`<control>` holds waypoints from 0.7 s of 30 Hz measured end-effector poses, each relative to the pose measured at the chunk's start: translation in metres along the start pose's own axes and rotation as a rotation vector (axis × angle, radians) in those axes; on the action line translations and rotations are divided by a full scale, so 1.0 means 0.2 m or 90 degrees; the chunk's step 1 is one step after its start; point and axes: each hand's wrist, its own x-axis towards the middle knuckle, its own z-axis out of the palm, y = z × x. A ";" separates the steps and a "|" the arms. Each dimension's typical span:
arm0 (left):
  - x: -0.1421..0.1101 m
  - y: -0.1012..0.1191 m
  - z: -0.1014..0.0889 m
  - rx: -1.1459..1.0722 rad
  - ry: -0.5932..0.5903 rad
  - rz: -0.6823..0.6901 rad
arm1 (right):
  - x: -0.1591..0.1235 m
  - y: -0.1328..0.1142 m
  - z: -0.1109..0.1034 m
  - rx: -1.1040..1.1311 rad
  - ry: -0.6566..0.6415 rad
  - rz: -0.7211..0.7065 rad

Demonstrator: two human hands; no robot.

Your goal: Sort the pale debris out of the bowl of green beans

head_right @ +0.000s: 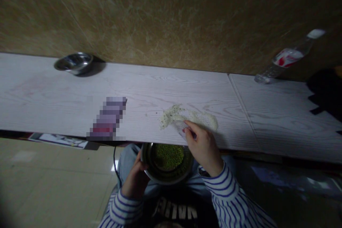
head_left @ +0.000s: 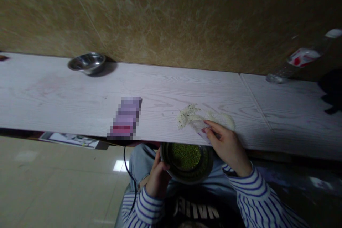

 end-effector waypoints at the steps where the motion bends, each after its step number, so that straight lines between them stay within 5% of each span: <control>1: 0.00 0.00 0.00 0.004 -0.001 0.001 | 0.00 -0.01 0.00 0.005 0.001 0.001; 9: 0.00 0.01 -0.01 0.006 -0.023 -0.001 | -0.04 -0.17 0.11 -0.011 -0.038 -0.093; 21: 0.01 0.00 -0.02 -0.016 -0.007 -0.003 | 0.00 0.00 -0.02 -0.006 0.019 0.024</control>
